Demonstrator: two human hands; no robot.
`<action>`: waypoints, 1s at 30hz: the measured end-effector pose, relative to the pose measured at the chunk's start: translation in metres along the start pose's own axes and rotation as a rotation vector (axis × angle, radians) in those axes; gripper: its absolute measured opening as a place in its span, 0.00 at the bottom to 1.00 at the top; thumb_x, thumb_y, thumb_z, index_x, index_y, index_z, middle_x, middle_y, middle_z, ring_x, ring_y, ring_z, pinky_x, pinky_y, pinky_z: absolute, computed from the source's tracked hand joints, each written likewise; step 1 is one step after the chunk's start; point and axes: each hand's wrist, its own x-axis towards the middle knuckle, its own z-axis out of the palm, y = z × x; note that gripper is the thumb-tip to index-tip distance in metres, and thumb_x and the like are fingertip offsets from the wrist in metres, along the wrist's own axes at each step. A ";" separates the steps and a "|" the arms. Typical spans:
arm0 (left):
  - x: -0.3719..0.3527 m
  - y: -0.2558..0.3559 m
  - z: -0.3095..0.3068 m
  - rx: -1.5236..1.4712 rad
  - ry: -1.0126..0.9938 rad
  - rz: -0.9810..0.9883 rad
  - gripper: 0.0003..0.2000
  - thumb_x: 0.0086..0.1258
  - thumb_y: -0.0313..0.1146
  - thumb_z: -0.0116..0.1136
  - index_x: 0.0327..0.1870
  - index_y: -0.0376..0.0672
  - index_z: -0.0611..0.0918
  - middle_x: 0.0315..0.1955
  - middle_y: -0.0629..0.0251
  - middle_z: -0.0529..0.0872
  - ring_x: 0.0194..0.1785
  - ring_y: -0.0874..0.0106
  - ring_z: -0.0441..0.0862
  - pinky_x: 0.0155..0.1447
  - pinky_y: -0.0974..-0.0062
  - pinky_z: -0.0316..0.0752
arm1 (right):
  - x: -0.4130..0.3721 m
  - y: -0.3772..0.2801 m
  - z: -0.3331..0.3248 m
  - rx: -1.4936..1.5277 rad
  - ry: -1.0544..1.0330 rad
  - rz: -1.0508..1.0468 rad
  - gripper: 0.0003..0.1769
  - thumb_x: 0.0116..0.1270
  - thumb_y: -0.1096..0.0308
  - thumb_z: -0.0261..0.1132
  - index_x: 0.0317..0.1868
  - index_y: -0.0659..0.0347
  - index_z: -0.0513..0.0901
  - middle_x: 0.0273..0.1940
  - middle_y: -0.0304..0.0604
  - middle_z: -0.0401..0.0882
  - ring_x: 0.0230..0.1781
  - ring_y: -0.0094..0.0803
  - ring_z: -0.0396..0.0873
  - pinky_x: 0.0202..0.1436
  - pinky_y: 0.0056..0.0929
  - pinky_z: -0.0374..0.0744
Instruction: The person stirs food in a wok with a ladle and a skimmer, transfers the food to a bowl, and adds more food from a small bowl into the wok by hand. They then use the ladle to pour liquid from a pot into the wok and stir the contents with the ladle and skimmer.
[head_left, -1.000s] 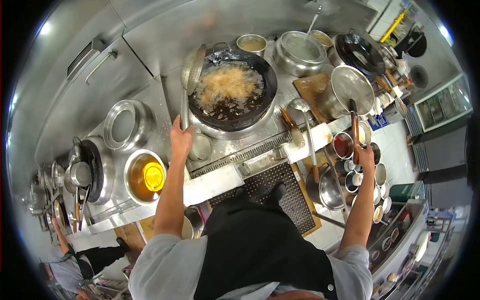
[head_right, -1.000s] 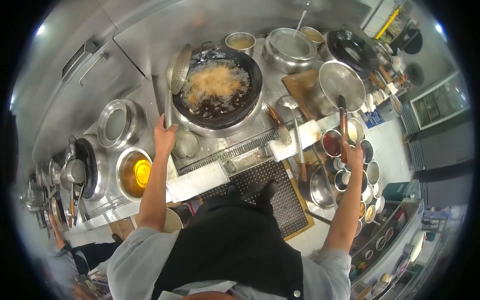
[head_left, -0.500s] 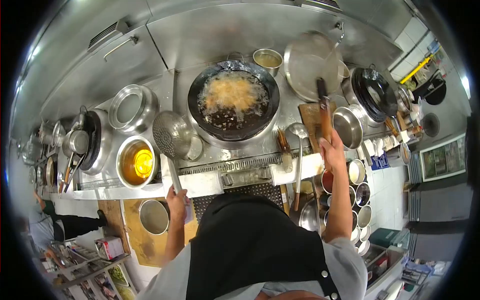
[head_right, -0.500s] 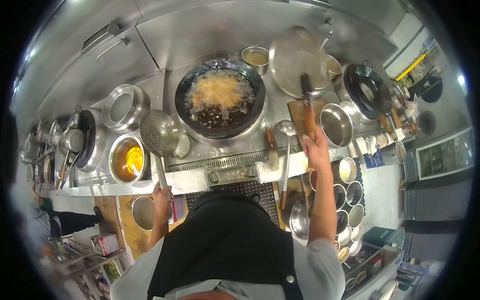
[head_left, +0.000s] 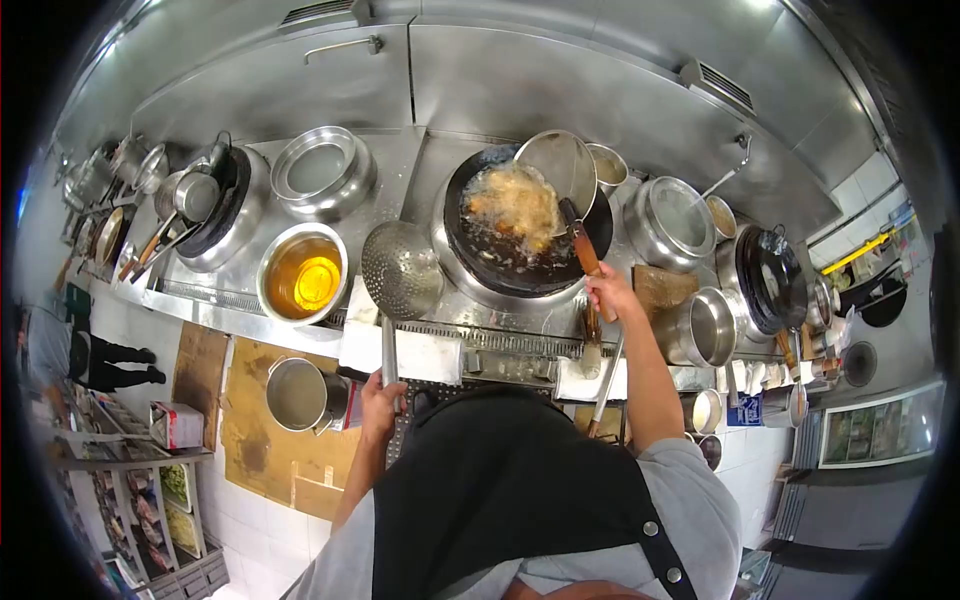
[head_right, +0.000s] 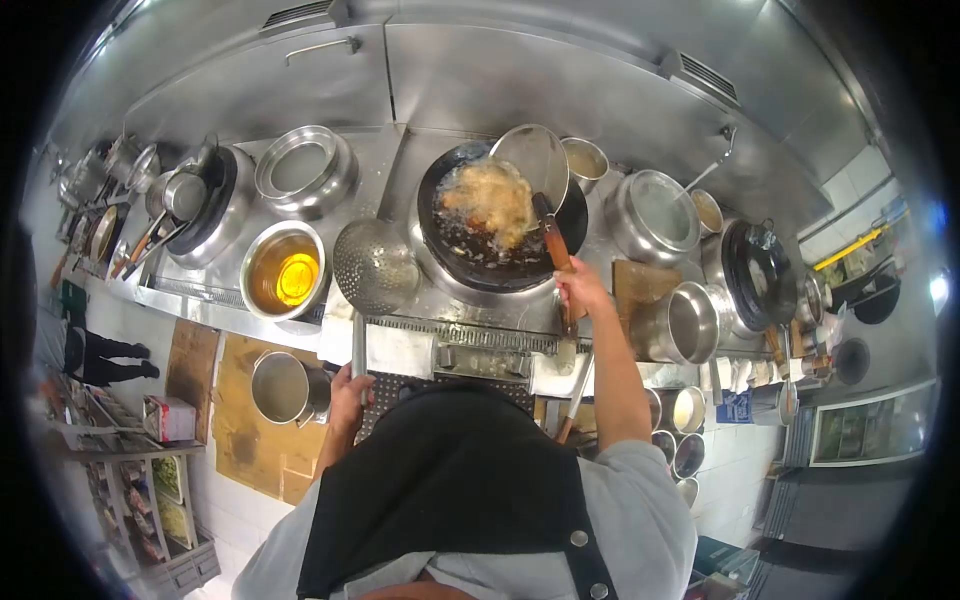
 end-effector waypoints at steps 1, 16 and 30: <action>0.003 0.004 -0.004 -0.008 -0.001 -0.003 0.22 0.61 0.23 0.62 0.59 0.30 0.78 0.27 0.65 0.81 0.19 0.75 0.75 0.23 0.76 0.70 | -0.002 0.000 0.009 -0.008 0.001 0.002 0.10 0.71 0.71 0.65 0.48 0.55 0.74 0.25 0.34 0.74 0.17 0.24 0.72 0.16 0.29 0.72; 0.113 0.034 -0.084 0.128 -0.270 -0.221 0.16 0.63 0.27 0.62 0.51 0.32 0.78 0.24 0.65 0.78 0.19 0.73 0.76 0.25 0.73 0.73 | -0.150 -0.097 0.114 -0.565 0.335 -0.002 0.30 0.64 0.70 0.67 0.69 0.60 0.79 0.47 0.52 0.89 0.47 0.37 0.85 0.54 0.35 0.79; 0.112 -0.016 -0.093 -0.038 -0.291 -0.318 0.17 0.65 0.29 0.60 0.54 0.35 0.79 0.25 0.66 0.79 0.19 0.73 0.75 0.23 0.73 0.70 | -0.104 -0.010 0.144 -1.055 0.605 -0.050 0.36 0.64 0.68 0.68 0.74 0.45 0.74 0.50 0.63 0.86 0.48 0.63 0.85 0.54 0.58 0.82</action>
